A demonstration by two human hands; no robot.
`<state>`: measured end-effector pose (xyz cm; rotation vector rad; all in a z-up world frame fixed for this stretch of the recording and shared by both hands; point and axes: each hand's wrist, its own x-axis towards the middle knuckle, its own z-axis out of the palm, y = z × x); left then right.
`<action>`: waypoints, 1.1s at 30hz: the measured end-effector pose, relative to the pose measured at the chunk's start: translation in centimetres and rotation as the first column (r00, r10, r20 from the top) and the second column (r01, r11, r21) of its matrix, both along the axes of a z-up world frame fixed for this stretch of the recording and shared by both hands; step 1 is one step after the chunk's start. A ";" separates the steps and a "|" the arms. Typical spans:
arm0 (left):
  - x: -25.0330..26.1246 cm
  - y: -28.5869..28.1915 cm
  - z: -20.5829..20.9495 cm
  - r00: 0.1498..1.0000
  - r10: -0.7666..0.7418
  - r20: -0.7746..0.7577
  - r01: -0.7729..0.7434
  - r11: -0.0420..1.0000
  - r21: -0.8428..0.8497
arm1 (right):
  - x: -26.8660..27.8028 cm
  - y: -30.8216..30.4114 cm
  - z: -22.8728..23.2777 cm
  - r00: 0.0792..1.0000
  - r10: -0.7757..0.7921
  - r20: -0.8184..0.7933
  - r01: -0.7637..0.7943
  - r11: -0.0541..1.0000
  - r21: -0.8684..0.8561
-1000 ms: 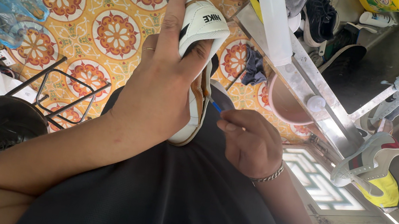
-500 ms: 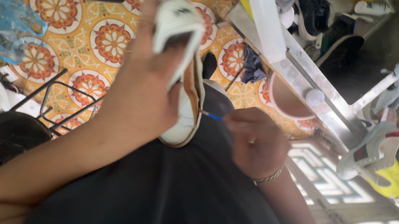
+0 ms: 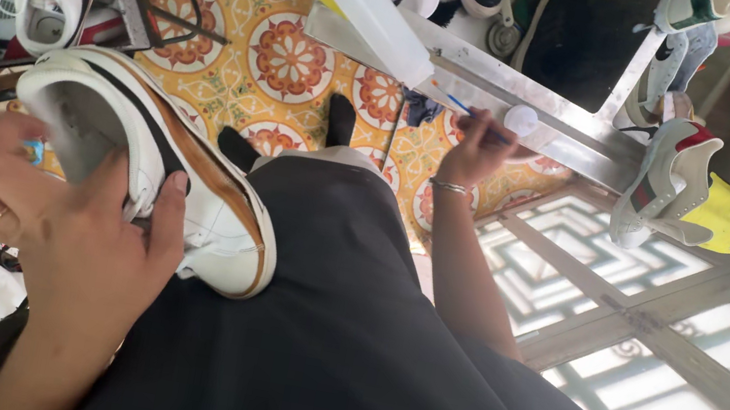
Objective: The person cleans a white Nike sneaker using a small blue brush and a white liquid from a bottle. They apply the liquid to the shoe's upper and sole, scrubbing the surface thoroughly. The person handles the shoe with both hands, rotating it to access different areas.
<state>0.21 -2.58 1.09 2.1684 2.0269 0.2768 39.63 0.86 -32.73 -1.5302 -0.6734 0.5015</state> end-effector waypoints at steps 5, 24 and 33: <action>-0.5 0.1 -1.9 0.981 -0.152 -0.118 0.160 0.985 0.059 | -2.5 1.6 -3.2 0.979 0.080 -0.189 -0.066 0.995 0.080; 2.0 2.1 -1.1 0.985 -0.121 0.122 0.125 0.992 -0.025 | -0.6 2.9 -3.8 0.849 -0.113 -0.517 0.080 0.993 -0.086; 1.6 1.9 -1.3 0.978 -0.163 0.132 0.166 0.986 -0.014 | 0.3 0.7 -3.1 0.757 -0.220 -0.616 0.153 0.975 -0.162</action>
